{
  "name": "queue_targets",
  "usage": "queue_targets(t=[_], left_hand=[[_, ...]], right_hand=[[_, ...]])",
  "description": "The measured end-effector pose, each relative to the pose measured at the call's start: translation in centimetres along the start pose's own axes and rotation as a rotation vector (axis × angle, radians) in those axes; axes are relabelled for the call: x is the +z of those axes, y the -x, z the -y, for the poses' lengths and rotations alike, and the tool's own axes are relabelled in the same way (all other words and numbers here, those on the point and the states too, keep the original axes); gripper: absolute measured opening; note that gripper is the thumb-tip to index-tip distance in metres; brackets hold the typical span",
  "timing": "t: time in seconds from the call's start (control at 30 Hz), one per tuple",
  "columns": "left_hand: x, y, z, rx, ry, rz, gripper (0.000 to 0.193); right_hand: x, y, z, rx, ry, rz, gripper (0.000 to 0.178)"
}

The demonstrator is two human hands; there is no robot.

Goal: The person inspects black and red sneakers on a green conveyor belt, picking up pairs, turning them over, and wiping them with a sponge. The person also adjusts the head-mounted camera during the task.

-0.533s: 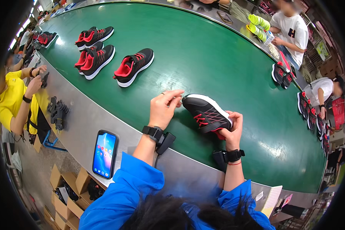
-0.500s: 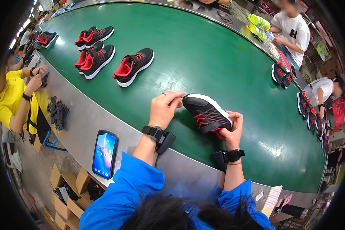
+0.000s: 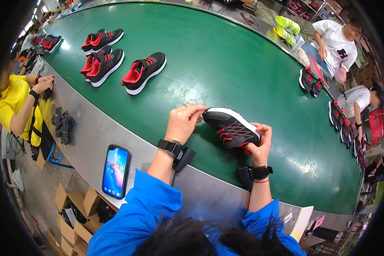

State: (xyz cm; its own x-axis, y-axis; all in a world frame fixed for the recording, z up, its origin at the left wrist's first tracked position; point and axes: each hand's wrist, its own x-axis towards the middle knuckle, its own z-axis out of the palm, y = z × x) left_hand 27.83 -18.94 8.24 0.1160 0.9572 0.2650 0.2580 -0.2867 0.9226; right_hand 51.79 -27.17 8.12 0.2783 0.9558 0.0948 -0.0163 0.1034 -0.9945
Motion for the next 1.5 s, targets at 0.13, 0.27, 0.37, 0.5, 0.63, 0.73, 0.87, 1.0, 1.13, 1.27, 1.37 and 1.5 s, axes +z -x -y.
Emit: queue_targets(t=[0.13,0.27,0.37,0.5,0.63,0.73,0.87,1.0,1.13,1.27,1.37,1.5], left_hand=[[0.0,0.1,0.1,-0.023,-0.023,-0.012,0.01],[0.1,0.0,0.5,0.01,-0.094,-0.017,0.007],[0.1,0.1,0.6,0.044,-0.149,-0.03,0.007],[0.3,0.2,0.5,0.056,-0.131,-0.08,0.008],[0.4,0.2,0.6,-0.078,0.027,-0.065,0.008],[0.4,0.2,0.8,-0.181,0.18,-0.021,0.008],[0.3,0.3,0.8,-0.281,0.469,0.011,0.008],[-0.2,0.3,1.0,-0.302,0.561,0.058,0.008],[-0.5,0.3,2.3,-0.236,0.432,0.102,0.006],[-0.2,0.0,1.5,-0.129,0.302,0.009,0.006],[-0.4,-0.1,0.5,-0.103,0.354,0.023,0.005],[-0.6,-0.1,0.8,-0.056,0.407,0.132,0.014]], right_hand=[[0.1,0.1,0.3,0.029,-0.014,-0.016,0.051],[0.0,0.1,0.1,0.009,-0.015,-0.02,0.051],[0.1,0.1,0.2,0.035,-0.029,-0.015,0.051],[0.1,0.3,0.0,0.043,-0.034,-0.038,0.052],[0.1,0.3,0.0,0.046,-0.042,-0.058,0.052],[-0.1,0.3,-0.4,0.044,-0.037,-0.066,0.053],[0.0,0.4,-0.4,0.059,-0.025,-0.118,0.054],[-0.1,0.3,-0.4,0.069,-0.109,-0.11,0.054],[-0.2,0.2,-0.2,0.112,-0.3,-0.043,0.055],[0.1,0.4,0.7,0.159,-0.393,-0.011,0.055],[0.0,0.4,0.5,0.14,-0.349,-0.016,0.054],[0.0,0.3,0.2,0.1,-0.277,-0.022,0.055]])
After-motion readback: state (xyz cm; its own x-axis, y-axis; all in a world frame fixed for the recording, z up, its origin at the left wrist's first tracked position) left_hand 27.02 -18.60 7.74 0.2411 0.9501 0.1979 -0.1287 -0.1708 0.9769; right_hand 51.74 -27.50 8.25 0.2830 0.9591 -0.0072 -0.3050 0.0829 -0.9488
